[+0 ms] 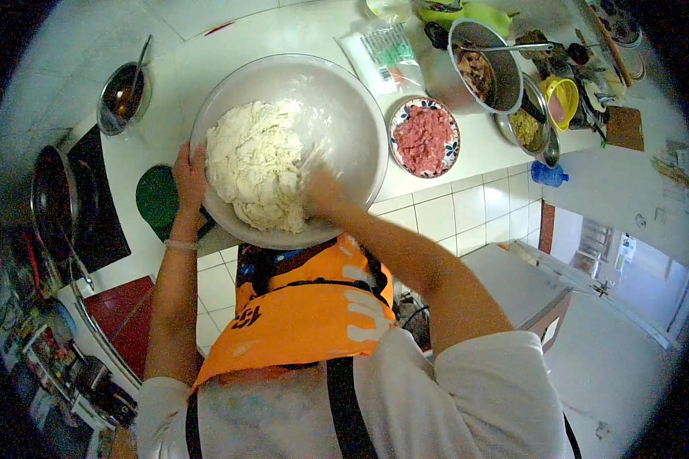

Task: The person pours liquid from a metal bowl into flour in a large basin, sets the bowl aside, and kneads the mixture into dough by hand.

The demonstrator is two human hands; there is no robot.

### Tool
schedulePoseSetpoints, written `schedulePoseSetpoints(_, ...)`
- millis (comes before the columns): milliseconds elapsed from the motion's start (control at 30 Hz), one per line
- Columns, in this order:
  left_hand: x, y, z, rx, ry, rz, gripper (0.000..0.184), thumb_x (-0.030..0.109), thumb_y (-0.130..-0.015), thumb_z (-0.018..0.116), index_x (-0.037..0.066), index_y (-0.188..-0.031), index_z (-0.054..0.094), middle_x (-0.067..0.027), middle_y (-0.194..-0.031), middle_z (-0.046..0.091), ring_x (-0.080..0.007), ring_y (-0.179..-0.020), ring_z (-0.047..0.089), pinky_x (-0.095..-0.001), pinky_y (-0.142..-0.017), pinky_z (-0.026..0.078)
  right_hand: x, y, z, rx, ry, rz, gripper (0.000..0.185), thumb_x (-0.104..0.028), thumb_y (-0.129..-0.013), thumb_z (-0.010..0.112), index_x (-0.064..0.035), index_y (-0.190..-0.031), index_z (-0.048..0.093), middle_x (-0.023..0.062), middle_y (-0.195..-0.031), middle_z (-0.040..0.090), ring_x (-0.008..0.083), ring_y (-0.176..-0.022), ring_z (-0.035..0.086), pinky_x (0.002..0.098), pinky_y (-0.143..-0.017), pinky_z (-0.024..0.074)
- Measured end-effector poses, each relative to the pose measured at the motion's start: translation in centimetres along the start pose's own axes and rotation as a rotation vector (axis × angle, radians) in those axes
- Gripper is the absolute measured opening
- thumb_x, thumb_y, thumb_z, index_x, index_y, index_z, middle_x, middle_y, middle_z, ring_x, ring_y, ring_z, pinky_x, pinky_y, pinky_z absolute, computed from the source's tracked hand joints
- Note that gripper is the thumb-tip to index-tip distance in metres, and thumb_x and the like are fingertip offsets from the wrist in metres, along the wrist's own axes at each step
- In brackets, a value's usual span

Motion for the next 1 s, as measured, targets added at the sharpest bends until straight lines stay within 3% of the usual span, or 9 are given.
schedulePoseSetpoints(167, -1.1, 0.0, 0.2, 0.047, -0.048, -0.027, 0.036, 0.026, -0.085, 0.053, -0.003, -0.108, 0.053, -0.0213, -0.095, 0.061, -0.0278, -0.085, 0.06, -0.0335, -0.076, 0.045, -2.7, -1.9, 5.1, -0.062, -0.555, 0.378, 0.05, -0.043, -0.082, 0.047, 0.0036, -0.097, 0.058, 0.0217, -0.101, 0.056, 0.0331, -0.103, 0.049, 0.0431, -0.086, 0.0416)
schedulePoseSetpoints(267, 0.2, -0.1, 0.0, 0.055, -0.057, -0.008, 0.037, 0.025, -0.085, 0.053, -0.004, -0.108, 0.053, -0.0212, -0.095, 0.061, -0.0274, -0.085, 0.06, -0.033, -0.076, 0.045, -2.6, -3.6, 5.7, -0.076, -0.758, 0.275, 0.053, -0.045, -0.082, 0.047, 0.0037, -0.099, 0.057, 0.0217, -0.099, 0.056, 0.0341, -0.098, 0.052, 0.0429, -0.085, 0.0426)
schedulePoseSetpoints(367, 0.2, 0.1, 0.1, 0.016, -0.012, -0.054, 0.037, 0.025, -0.085, 0.053, -0.004, -0.108, 0.052, -0.0207, -0.095, 0.061, -0.0269, -0.086, 0.06, -0.0326, -0.076, 0.045, -2.6, -3.7, 3.1, 0.063, -0.979, -0.05, 0.051, -0.043, -0.082, 0.049, 0.0037, -0.1, 0.056, 0.022, -0.097, 0.056, 0.035, -0.089, 0.055, 0.0419, -0.081, 0.0449)
schedulePoseSetpoints(433, 0.2, 0.0, 0.0, 0.034, 0.021, -0.033, 0.036, 0.024, -0.086, 0.052, -0.003, -0.108, 0.053, -0.0197, -0.095, 0.061, -0.0266, -0.086, 0.059, -0.0323, -0.076, 0.045, -0.7, -4.4, 3.1, 0.027, -0.951, 0.446, 0.025, -0.02, -0.077, 0.051, 0.0009, -0.088, 0.058, 0.0206, -0.098, 0.055, 0.0335, -0.087, 0.056, 0.0403, -0.077, 0.0463)
schedulePoseSetpoints(500, -0.2, 0.1, 0.1, 0.041, -0.011, -0.049, 0.035, 0.024, -0.085, 0.052, -0.003, -0.108, 0.053, -0.0192, -0.095, 0.061, -0.0266, -0.086, 0.059, -0.0322, -0.077, 0.044, 0.4, -1.8, -2.6, -0.044, -0.352, 0.245, 0.024, -0.018, -0.075, 0.052, 0.0021, -0.085, 0.06, 0.0209, -0.098, 0.055, 0.0327, -0.087, 0.056, 0.0399, -0.078, 0.0454)
schedulePoseSetpoints(633, 0.8, 0.2, -0.1, 0.022, -0.038, -0.087, 0.035, 0.024, -0.085, 0.052, -0.004, -0.107, 0.053, -0.0194, -0.095, 0.061, -0.0276, -0.085, 0.059, -0.0326, -0.076, 0.045, 3.9, 0.0, 0.7, -0.045, -0.001, 0.176, 0.024, -0.016, -0.073, 0.052, 0.0045, -0.082, 0.06, 0.0223, -0.091, 0.057, 0.034, -0.085, 0.056, 0.0402, -0.08, 0.0444)
schedulePoseSetpoints(733, -0.3, 0.2, 0.2, 0.083, -0.044, -0.004, 0.034, 0.024, -0.085, 0.053, -0.004, -0.106, 0.053, -0.0198, -0.093, 0.061, -0.0278, -0.083, 0.06, -0.0333, -0.074, 0.045, 0.7, -0.2, 0.3, 0.406, 0.09, -0.032, 0.021, -0.012, -0.07, 0.051, 0.0059, -0.077, 0.06, 0.0242, -0.08, 0.057, 0.0364, -0.081, 0.056, 0.0422, -0.079, 0.0435)
schedulePoseSetpoints(800, -0.5, 0.0, 0.2, 0.059, -0.03, 0.004, 0.034, 0.024, -0.085, 0.053, -0.004, -0.105, 0.053, -0.02, -0.092, 0.061, -0.0278, -0.082, 0.06, -0.0336, -0.073, 0.045, -1.8, -1.3, 2.2, -0.365, -0.123, -0.108, 0.021, -0.008, -0.076, 0.047, 0.0042, -0.087, 0.061, 0.0224, -0.095, 0.058, 0.0349, -0.089, 0.056, 0.0411, -0.079, 0.0462)
schedulePoseSetpoints(1000, 0.7, 0.1, -0.1, 0.044, 0.001, 0.0, 0.033, 0.024, -0.085, 0.053, -0.002, -0.104, 0.054, -0.0197, -0.092, 0.061, -0.028, -0.081, 0.06, -0.0335, -0.072, 0.045, 0.4, 0.0, 2.5, -0.217, -0.051, -0.193, 0.021, -0.011, -0.074, 0.05, -0.0016, -0.09, 0.061, 0.0204, -0.086, 0.059, 0.0332, -0.088, 0.056, 0.0414, -0.079, 0.0452)
Point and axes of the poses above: each hand's wrist, its own y-axis away from the middle knuckle, its own z-axis out of the palm, x = y × z, the point moved 4 cm from there along -y, towards the middle knuckle
